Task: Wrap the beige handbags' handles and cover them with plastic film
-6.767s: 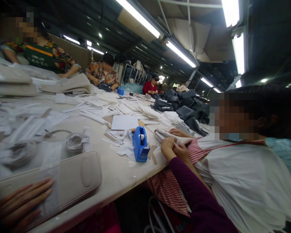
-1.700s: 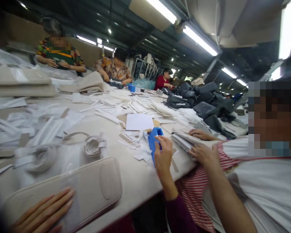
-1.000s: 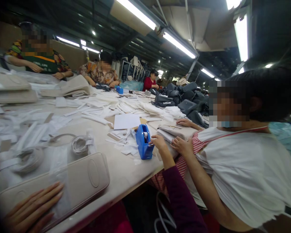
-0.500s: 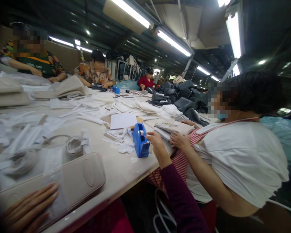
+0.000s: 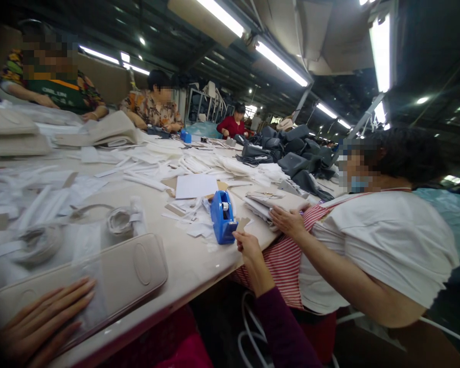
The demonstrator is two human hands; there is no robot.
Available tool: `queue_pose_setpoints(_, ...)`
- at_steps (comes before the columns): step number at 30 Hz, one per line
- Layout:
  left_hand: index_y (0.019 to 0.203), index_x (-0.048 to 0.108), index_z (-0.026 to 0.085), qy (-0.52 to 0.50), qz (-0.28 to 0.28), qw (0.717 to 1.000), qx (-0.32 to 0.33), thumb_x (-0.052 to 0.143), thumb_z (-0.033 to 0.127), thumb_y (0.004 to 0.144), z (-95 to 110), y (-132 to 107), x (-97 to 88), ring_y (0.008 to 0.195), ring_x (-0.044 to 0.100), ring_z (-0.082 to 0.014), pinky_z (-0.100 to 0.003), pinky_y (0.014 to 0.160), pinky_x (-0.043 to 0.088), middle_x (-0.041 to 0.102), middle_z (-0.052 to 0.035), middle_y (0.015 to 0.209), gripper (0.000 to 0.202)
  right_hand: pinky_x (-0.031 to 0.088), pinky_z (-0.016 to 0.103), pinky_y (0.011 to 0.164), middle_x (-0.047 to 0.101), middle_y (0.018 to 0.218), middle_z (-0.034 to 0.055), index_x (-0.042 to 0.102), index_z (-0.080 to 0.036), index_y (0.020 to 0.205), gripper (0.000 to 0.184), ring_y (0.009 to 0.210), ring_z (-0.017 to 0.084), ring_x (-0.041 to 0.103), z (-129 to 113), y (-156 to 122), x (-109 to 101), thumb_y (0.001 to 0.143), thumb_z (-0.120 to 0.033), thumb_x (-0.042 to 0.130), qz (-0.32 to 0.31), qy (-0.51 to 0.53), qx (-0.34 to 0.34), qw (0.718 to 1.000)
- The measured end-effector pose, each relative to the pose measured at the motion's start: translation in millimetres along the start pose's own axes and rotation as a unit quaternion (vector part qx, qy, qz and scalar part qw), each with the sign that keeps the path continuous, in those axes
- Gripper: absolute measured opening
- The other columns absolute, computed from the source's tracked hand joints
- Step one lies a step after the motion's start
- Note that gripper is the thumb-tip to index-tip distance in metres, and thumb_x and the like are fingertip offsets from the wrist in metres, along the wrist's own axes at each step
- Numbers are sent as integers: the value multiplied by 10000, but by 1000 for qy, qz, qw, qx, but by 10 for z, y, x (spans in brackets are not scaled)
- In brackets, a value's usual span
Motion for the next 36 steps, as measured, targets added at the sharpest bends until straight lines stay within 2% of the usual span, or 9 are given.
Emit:
queue_pose_setpoints(5,1483,291,362,36,8,998,45,460,260,894,103,77,-96,1264,543,-204,-445,1175,314,453,59,1467,621,292,276,517,448,469,-28,558,-191,521,308,485,121,362,-51,-105,-126,517,-459,710,4,-86,-31,996)
queue_pose_setpoints(8,1412,446,256,51,-11,996,65,540,276,890,229,117,-214,1312,492,-188,-366,1221,177,488,-12,1455,531,319,299,614,546,543,2,652,-195,562,153,595,169,452,-478,-347,67,581,-335,711,-59,-208,-118,969)
queue_pose_setpoints(9,1370,496,234,49,-21,997,57,547,263,894,262,128,-251,1322,480,-195,-378,1217,184,498,-34,1449,479,326,310,655,583,597,13,685,-206,610,101,655,187,483,-715,-464,248,655,-296,674,-96,-296,-202,929)
queue_pose_setpoints(11,1311,548,209,42,-44,998,27,519,220,917,303,144,-297,1332,465,-203,-408,1206,215,502,-71,1444,395,315,341,733,633,693,38,704,-222,656,116,791,221,511,-1144,-768,772,746,-204,634,-190,-444,-384,787)
queue_pose_setpoints(15,1247,591,177,25,-51,998,-27,514,232,928,331,149,-341,1339,444,-233,-446,1177,281,494,-134,1432,333,279,350,726,621,657,33,677,-217,633,188,762,195,488,-1528,-1450,1931,772,-92,657,-386,-474,-589,529)
queue_pose_setpoints(19,1252,582,164,19,-52,998,-26,489,225,936,361,141,-340,1346,429,-238,-475,1179,261,497,-154,1417,335,264,345,731,650,653,16,689,-214,617,186,762,181,505,-1386,-1853,2828,732,-69,712,-499,-446,-625,402)
queue_pose_setpoints(23,1264,577,151,10,-47,999,-24,483,220,934,351,140,-333,1363,406,-252,-491,1176,249,508,-169,1404,349,265,348,751,681,701,57,713,-185,659,160,805,198,544,-1167,-1901,3313,770,-82,661,-517,-491,-613,341)
queue_pose_setpoints(28,1242,603,167,-4,-32,999,-40,512,260,927,336,155,-365,1366,395,-270,-506,1178,224,470,-181,1431,341,274,370,785,706,839,115,715,-145,760,171,893,244,563,-1128,-1953,3502,850,-149,569,-518,-535,-611,269)
queue_pose_setpoints(36,1224,614,196,-6,-38,998,-49,515,278,928,333,155,-364,1329,428,-275,-525,1175,202,507,-129,1416,323,304,393,819,693,765,124,714,-119,811,161,809,241,581,-1143,-2028,3590,821,-141,555,-492,-533,-638,258)
Point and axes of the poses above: each hand's wrist, its own y-axis towards the middle knuckle, its own x-axis out of the palm, z = x × y, the point moved 6 cm from there along y, towards the middle knuckle
